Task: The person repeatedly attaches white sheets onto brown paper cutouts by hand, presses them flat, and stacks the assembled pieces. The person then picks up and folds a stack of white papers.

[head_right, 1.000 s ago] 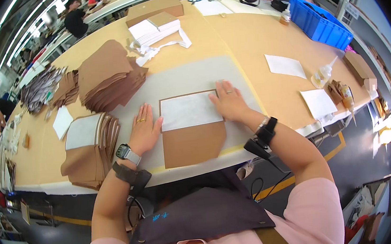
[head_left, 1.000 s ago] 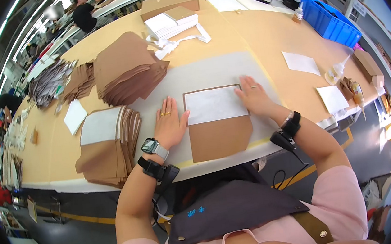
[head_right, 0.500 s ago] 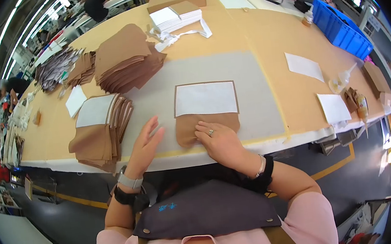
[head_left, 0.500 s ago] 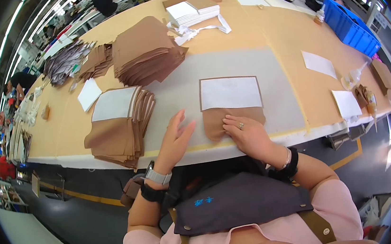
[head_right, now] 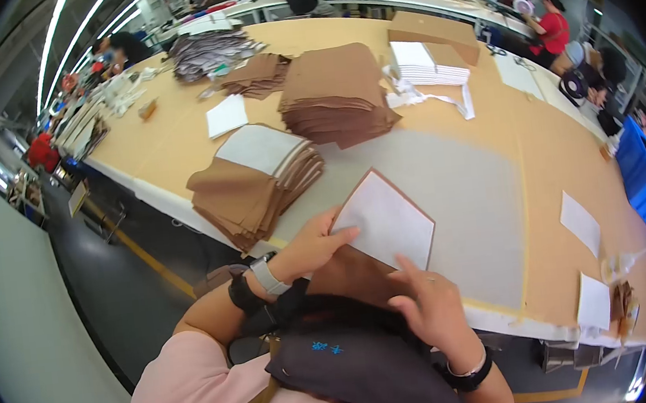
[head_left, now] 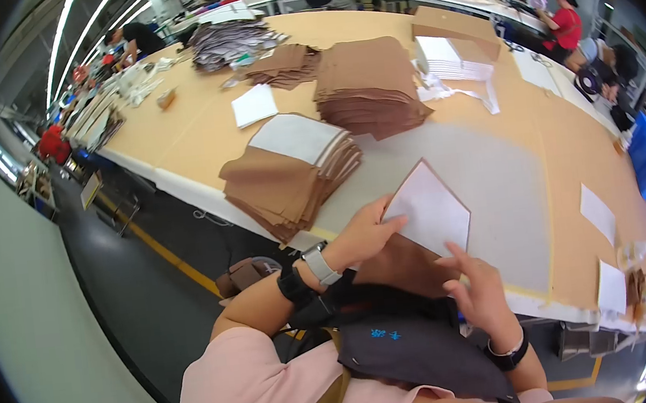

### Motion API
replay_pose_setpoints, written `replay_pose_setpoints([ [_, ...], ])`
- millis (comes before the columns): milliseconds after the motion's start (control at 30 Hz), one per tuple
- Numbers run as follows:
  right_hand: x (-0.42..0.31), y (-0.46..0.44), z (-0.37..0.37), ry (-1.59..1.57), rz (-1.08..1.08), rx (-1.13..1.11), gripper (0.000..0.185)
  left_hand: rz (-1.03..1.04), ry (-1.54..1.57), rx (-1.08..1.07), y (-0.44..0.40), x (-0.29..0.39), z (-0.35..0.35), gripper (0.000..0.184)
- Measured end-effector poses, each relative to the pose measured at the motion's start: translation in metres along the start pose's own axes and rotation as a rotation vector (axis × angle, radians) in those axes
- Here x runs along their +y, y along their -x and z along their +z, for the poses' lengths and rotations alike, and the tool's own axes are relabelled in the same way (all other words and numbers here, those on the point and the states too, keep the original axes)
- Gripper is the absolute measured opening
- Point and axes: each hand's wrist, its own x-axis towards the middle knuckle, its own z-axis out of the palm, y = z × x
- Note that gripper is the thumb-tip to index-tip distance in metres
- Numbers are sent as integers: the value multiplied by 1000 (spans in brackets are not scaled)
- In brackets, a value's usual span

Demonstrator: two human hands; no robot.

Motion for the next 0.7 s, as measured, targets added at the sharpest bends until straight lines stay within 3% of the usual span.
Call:
replay_pose_setpoints([
  [67, 11, 2, -2, 22, 67, 98, 47, 47, -205, -1, 5, 42, -42, 41],
  [133, 17, 3, -6, 3, 314, 76, 39, 75, -143, 145, 4, 73, -81, 40],
  [167, 23, 4, -4, 1, 312, 78, 39, 113, -145, 233, 1, 86, -102, 36],
  [233, 38, 4, 6, 15, 245, 125, 28, -39, -116, 280, -9, 103, -154, 39],
  [333, 50, 0, 18, -48, 289, 240, 21, -101, -129, 338, -31, 84, -232, 38],
  [400, 52, 0, 23, -52, 311, 277, 20, -375, -163, 429, -42, 57, -271, 34],
  [500, 47, 2, 24, 36, 316, 322, 17, -495, -318, 551, -43, 39, -278, 34],
  [567, 44, 3, 25, 127, 302, 330, 16, -493, -236, 532, -48, 29, -284, 38],
  [633, 43, 2, 26, 302, 187, 320, 15, -353, -28, 520, -48, 24, -286, 40],
  [700, 42, 0, 28, 317, 174, 328, 14, -399, -59, 512, -53, 31, -285, 40],
])
